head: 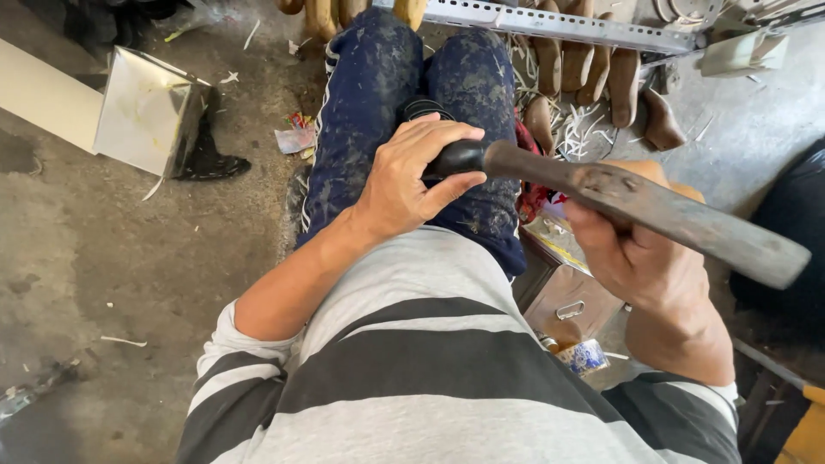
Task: Shaping and hammering leather shoes over a last in a workshop environment.
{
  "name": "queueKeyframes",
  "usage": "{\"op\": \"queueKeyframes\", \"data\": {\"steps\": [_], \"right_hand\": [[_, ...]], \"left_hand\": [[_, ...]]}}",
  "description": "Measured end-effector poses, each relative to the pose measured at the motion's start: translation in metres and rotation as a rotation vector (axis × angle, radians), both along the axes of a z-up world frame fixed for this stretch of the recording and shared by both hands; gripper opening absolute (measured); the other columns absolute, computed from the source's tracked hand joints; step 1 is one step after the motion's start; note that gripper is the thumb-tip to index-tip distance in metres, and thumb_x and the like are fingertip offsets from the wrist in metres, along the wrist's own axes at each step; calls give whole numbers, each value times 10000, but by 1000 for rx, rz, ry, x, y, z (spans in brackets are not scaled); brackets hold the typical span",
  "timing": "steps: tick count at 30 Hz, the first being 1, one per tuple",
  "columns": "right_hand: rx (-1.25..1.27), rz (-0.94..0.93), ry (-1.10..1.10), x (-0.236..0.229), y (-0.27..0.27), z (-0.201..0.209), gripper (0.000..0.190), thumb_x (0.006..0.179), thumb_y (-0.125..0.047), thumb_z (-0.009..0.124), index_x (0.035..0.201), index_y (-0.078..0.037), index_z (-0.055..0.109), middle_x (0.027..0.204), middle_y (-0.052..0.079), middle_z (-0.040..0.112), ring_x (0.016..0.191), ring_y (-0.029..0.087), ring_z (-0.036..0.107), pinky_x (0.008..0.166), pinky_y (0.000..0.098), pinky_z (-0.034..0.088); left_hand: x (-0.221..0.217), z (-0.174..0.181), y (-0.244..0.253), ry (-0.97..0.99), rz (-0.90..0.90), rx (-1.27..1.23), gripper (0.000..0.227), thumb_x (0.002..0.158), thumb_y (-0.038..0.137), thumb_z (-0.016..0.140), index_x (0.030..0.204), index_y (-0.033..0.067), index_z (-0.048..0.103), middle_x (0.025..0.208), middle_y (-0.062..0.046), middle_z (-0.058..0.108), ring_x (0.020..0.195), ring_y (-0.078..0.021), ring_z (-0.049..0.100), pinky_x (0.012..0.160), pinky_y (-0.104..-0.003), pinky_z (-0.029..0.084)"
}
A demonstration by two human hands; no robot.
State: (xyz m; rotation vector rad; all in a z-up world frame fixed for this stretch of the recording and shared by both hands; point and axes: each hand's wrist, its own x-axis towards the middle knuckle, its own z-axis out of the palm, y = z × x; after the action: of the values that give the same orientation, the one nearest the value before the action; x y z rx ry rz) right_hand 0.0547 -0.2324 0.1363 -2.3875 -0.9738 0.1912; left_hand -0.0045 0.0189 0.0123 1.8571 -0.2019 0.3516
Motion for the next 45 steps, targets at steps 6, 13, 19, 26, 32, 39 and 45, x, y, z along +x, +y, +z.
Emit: {"op": "queueKeyframes", "data": {"steps": [6,13,19,26,32,39,45], "right_hand": [[-162,177,-186,18,21,7,210,1112,-218,624,1062,-22,568,933,153,665,589,277,522,517,415,393],[-230,75,66,25,29,17,282,1101,-223,594,1151,47,663,1018,157,583,692,293,551,586,453,408],[-395,274,-205,35,41,35,152,1132,-216,706,1094,-71,685,629,38,520,487,202,503,450,388,392],[-423,311,-275,41,51,44,107,1159,-214,696,1185,-110,703,635,8,523,515,195,529,475,365,399],[-371,220,-181,45,40,32,286,1159,-299,616,1162,-14,647,728,56,547,441,187,394,412,405,308],[-135,-133,187,36,31,6,262,1149,-172,601,1278,44,674,637,20,463,572,165,403,642,379,410],[151,-227,354,31,26,-41,571,1145,-269,512,597,-110,508,492,-5,495,468,126,482,547,282,411]], "left_hand": [[7,-3,-3,-44,43,56,386,999,363,708,1220,52,651,1181,-106,744,1066,-287,741,1075,-491,510],[15,-5,-9,-71,45,98,412,1023,425,632,1195,51,645,1132,-85,752,1022,-290,736,1035,-472,503],[21,-7,-17,-49,19,153,510,1040,530,500,1187,63,641,1112,-70,754,1009,-284,732,996,-459,483],[24,-7,-19,-81,72,182,481,1047,513,518,1170,68,654,1088,-52,763,981,-263,747,955,-429,493],[24,-6,-12,-49,92,136,478,1039,497,542,1150,43,643,1053,-82,753,941,-283,734,939,-435,502],[23,-5,-4,20,50,73,352,1013,376,681,1198,79,647,1134,-70,748,1000,-291,731,1000,-463,510],[23,-22,1,27,40,-14,362,1002,351,722,1248,95,647,1174,-82,741,1061,-293,728,1056,-460,484]]}}
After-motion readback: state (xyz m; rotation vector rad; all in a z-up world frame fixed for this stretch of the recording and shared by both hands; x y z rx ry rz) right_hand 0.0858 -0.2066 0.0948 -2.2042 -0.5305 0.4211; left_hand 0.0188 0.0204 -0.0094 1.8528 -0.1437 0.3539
